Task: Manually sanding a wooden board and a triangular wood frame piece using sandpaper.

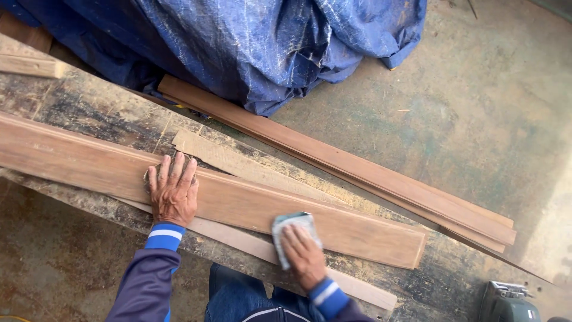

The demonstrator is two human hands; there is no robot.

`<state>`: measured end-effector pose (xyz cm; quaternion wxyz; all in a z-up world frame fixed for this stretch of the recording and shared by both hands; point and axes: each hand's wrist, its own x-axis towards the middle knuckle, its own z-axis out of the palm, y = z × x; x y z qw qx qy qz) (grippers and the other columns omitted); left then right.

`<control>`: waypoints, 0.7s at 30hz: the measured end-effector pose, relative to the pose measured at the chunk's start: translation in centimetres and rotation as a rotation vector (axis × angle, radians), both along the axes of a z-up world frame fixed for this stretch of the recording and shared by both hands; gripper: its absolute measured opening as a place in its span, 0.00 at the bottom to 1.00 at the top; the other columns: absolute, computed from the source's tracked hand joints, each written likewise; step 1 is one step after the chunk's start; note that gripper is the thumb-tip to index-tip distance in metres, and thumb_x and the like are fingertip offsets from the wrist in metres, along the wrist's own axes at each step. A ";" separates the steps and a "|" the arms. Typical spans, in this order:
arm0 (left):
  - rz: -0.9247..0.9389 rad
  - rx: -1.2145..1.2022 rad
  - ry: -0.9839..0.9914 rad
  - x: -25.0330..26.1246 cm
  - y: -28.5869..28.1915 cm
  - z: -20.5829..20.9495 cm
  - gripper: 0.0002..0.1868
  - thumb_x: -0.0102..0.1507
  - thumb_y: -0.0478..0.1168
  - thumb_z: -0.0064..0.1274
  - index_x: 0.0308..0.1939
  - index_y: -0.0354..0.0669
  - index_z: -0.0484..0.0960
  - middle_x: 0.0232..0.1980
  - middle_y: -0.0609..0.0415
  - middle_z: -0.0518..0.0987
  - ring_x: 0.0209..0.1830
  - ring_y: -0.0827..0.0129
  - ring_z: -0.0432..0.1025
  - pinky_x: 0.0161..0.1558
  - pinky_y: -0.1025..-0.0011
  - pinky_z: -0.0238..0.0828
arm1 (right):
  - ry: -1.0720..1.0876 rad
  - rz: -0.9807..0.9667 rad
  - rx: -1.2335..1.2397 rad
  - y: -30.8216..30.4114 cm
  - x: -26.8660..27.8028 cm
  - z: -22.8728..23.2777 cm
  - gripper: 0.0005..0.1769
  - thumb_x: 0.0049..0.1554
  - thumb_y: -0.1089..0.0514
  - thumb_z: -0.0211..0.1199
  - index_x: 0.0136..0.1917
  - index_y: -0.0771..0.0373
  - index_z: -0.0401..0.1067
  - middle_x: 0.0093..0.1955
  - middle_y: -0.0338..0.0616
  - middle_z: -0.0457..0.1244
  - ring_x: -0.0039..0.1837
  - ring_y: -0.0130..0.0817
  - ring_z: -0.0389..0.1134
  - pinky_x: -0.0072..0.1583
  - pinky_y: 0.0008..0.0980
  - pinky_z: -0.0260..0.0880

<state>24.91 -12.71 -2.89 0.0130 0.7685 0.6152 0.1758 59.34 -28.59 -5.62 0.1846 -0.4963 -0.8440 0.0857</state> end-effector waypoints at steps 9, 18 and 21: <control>0.000 -0.005 -0.016 -0.3 -0.3 -0.7 0.29 0.67 0.45 0.52 0.74 0.55 0.70 0.81 0.49 0.64 0.82 0.44 0.55 0.79 0.36 0.42 | -0.079 -0.793 0.120 -3.9 17.8 -0.5 0.18 0.57 0.61 0.68 0.61 0.53 0.75 0.66 0.43 0.69 0.68 0.44 0.71 0.64 0.38 0.76; -0.014 0.022 -0.009 -0.1 0.0 -0.5 0.28 0.68 0.45 0.51 0.74 0.54 0.70 0.80 0.48 0.65 0.81 0.45 0.55 0.78 0.36 0.43 | 0.119 -0.118 -0.056 0.1 -1.0 5.5 0.30 0.44 0.61 0.66 0.62 0.64 0.75 0.70 0.51 0.63 0.72 0.52 0.64 0.68 0.51 0.67; -0.008 0.018 0.014 -0.1 0.1 -0.5 0.28 0.68 0.45 0.51 0.74 0.54 0.70 0.79 0.48 0.65 0.80 0.44 0.55 0.77 0.36 0.44 | 0.108 -0.136 -0.178 -2.5 4.0 2.3 0.24 0.46 0.62 0.67 0.58 0.58 0.75 0.65 0.43 0.65 0.66 0.44 0.66 0.63 0.47 0.68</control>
